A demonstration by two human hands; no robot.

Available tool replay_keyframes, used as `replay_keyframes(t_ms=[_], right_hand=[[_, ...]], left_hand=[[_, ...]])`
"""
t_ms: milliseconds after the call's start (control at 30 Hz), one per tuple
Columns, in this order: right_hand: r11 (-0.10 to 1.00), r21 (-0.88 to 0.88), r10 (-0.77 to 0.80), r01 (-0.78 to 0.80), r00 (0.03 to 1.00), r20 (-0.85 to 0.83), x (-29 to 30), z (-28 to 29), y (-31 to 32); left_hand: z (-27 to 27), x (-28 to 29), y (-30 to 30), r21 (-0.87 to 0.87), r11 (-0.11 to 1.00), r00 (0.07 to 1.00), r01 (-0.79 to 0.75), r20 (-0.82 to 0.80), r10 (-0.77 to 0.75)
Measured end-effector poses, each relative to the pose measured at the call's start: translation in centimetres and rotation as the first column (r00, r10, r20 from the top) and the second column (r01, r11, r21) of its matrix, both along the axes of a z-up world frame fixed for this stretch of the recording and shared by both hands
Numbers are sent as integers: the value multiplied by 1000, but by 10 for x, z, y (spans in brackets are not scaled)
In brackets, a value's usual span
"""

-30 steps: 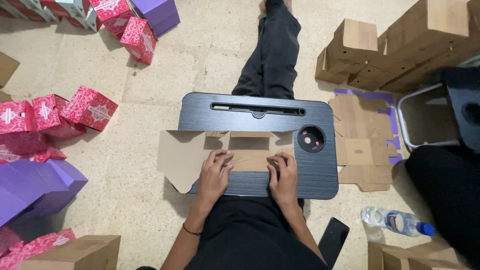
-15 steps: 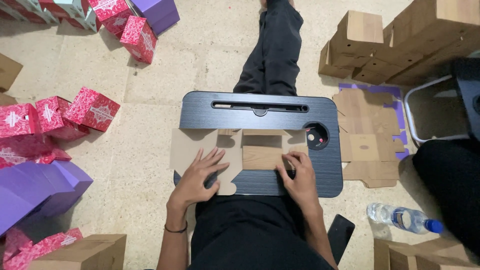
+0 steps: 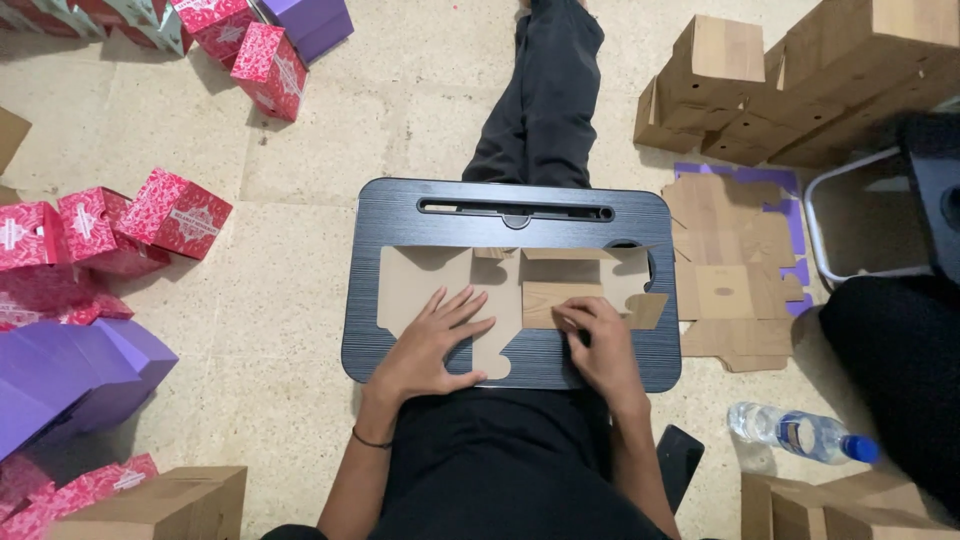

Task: Assembling a cardboard box by folding and tucking tabs while sitting on the floor.

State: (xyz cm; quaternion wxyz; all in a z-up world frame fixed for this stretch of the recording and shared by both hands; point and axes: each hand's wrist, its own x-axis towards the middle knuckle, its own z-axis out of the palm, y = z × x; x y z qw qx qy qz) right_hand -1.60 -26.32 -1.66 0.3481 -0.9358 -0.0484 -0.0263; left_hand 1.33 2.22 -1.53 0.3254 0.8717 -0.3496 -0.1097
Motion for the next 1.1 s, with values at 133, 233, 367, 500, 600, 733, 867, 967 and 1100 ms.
replay_keyframes(t_ms=[133, 233, 367, 500, 600, 733, 867, 967, 1100], right_hand=[[982, -14, 188, -187, 980, 64, 3, -2, 9], [949, -89, 309, -303, 949, 65, -1, 8, 22], [920, -111, 383, -377, 923, 41, -1, 14, 29], [913, -72, 403, -401, 915, 13, 2, 20, 31], [927, -75, 370, -366, 928, 38, 3, 11, 32], [949, -98, 307, -299, 949, 77, 6, -17, 32], [980, -66, 192, -187, 977, 97, 7, -27, 39], [992, -43, 122, -117, 986, 116, 7, -34, 42], [995, -95, 44, -32, 991, 126, 7, -38, 52]], left_hand=[[-3, 0, -1, 24, 1000, 1000, 5, 13, -6], [-4, 0, -2, 11, 1000, 1000, 3, 8, -3], [-8, -1, -3, -13, 1000, 999, -12, 48, 13], [6, -4, -3, -120, 992, 997, -50, 53, 57], [-2, -1, -6, -154, 978, 989, -140, 29, 146], [-18, 2, -14, -158, 943, 951, -293, 53, 304], [-10, -3, -22, -262, 866, 895, -425, 20, 445], [-21, 0, -25, -234, 875, 892, -424, 58, 448], [-7, -4, -33, -16, 878, 865, -478, 164, 474]])
